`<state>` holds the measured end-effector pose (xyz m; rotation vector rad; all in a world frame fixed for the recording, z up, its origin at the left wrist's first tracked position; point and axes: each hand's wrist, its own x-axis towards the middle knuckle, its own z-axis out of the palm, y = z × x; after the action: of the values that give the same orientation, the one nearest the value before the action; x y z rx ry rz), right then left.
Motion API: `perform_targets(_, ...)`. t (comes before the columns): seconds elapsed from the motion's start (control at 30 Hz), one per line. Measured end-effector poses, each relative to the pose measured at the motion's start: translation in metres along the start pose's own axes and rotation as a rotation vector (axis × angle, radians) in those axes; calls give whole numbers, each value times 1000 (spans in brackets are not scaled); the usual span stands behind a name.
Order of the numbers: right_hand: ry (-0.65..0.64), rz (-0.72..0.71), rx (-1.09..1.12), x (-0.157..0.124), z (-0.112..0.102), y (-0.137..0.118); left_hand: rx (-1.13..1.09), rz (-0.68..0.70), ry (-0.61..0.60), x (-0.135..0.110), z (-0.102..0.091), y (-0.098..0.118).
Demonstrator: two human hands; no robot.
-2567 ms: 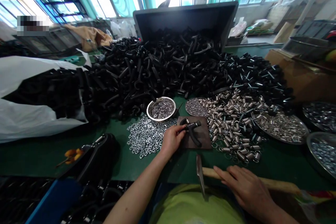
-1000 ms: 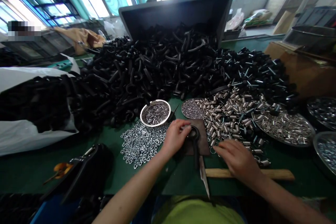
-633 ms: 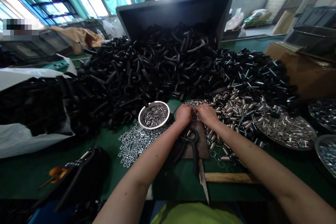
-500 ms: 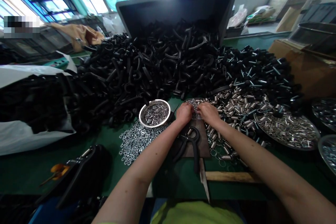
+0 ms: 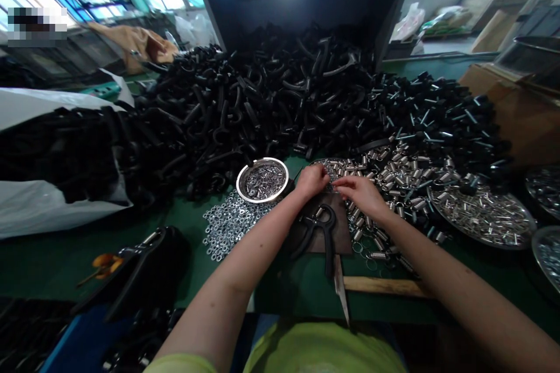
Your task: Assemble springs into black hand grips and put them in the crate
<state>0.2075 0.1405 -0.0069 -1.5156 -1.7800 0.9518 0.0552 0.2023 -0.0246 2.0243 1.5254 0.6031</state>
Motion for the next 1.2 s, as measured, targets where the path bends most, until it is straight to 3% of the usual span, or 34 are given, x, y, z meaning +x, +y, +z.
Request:
perform_targets(0.23, -81, -37, 65, -22, 18, -3, -362, -65, -45, -17, -15, -4)
perform_targets(0.43, -98, -136, -79, -16, 24, -3, -838, -169, -85, -74, -39, -15)
perform_targets(0.5, -104, -160, -129, -13, 24, -5, -903, -207, -89, -92, -44, -20)
perform_targets(0.63, -131, -183, -207, -11, 25, -11, -900, -255, -80, -120, -47, -25)
perform_targets(0.8, -180, -165, -271, -8, 24, -15, -793, -262, -82, -136, -38, -24)
perform_targets(1.0, -322, -54, -319, 9, 23, -11, -343, 24, 29, -135, -26, -19)
perform_targets(1.1, -355, -47, -348, 12, 24, -18, -205, 67, 28, -134, -23, -14)
perform_targets(1.2, -288, -77, -381, -7, 19, -30, -168, 71, -2, -135, -19, -10)
